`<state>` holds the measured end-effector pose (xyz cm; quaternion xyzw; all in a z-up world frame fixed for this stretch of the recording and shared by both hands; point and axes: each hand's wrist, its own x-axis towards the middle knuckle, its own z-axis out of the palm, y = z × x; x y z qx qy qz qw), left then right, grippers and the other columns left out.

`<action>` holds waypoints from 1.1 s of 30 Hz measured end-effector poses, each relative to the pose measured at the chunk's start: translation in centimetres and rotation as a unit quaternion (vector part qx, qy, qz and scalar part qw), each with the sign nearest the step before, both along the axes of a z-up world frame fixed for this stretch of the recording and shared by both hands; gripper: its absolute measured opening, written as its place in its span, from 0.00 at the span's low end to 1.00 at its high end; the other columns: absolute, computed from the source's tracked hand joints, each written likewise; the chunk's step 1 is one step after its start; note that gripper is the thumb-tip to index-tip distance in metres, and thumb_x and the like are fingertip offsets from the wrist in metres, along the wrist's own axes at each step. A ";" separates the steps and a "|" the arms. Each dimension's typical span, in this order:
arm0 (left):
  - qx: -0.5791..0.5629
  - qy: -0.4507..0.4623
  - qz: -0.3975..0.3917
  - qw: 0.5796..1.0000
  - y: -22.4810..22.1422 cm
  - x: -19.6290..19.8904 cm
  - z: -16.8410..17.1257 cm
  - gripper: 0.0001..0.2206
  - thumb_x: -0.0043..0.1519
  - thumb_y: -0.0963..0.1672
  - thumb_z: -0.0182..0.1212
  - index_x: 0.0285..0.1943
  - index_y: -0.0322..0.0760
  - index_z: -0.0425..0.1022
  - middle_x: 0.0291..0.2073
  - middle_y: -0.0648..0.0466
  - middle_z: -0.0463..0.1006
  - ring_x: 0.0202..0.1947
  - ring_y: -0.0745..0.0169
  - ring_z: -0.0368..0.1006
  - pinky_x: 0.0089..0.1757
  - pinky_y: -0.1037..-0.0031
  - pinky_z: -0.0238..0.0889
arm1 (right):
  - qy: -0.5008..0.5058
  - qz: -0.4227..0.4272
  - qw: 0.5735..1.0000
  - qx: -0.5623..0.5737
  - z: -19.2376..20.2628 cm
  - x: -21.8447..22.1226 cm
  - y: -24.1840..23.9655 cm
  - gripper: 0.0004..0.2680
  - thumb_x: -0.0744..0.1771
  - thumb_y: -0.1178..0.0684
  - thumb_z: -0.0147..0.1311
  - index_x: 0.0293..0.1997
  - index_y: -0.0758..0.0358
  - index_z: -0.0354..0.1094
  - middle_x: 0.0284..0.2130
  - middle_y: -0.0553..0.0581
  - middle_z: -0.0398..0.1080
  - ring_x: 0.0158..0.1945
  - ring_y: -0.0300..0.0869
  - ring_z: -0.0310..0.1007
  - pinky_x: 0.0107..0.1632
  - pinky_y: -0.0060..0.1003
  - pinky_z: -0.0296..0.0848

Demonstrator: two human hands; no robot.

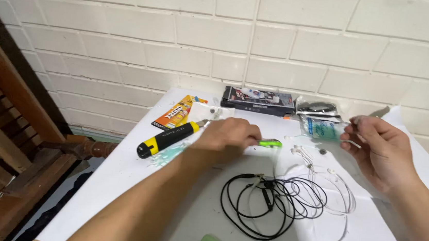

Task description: Repairing a pair of earphones by stripping wires and manipulating internal components using a utility knife

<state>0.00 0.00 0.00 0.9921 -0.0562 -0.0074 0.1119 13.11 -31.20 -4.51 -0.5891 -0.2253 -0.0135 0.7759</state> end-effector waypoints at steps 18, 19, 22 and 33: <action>0.054 0.152 0.296 0.941 7.7 -3.9 3.6 0.26 0.59 0.47 0.57 0.70 0.49 0.65 0.64 0.56 0.73 0.64 0.51 0.70 0.54 0.63 0.68 | 0.004 -0.145 0.982 0.124 0.0 3.8 -6.4 0.07 0.68 0.55 0.61 0.51 0.57 0.74 0.39 0.51 0.77 0.41 0.38 0.78 0.48 0.27 0.84; 0.052 0.151 0.290 0.944 7.6 -3.5 3.6 0.26 0.59 0.47 0.57 0.70 0.49 0.65 0.64 0.56 0.73 0.64 0.51 0.70 0.54 0.63 0.68 | 0.001 -0.152 0.981 0.122 0.6 3.3 -5.7 0.07 0.68 0.55 0.61 0.51 0.57 0.74 0.39 0.51 0.77 0.41 0.38 0.78 0.48 0.27 0.84; 0.048 0.169 0.321 0.931 7.3 -2.7 2.6 0.23 0.61 0.43 0.54 0.68 0.45 0.69 0.65 0.54 0.74 0.65 0.50 0.70 0.54 0.65 0.69 | 0.015 -0.132 0.981 0.144 1.5 1.5 -3.3 0.09 0.66 0.61 0.60 0.50 0.57 0.75 0.42 0.54 0.78 0.42 0.39 0.78 0.53 0.30 0.84; 0.059 -0.199 0.094 0.974 1.1 -1.2 -1.7 0.19 0.61 0.47 0.66 0.60 0.42 0.68 0.47 0.48 0.73 0.54 0.41 0.72 0.51 0.52 0.68 | -0.032 -0.084 0.995 -0.044 -1.7 0.7 1.3 0.12 0.60 0.68 0.66 0.46 0.74 0.73 0.33 0.61 0.74 0.37 0.43 0.79 0.46 0.36 0.83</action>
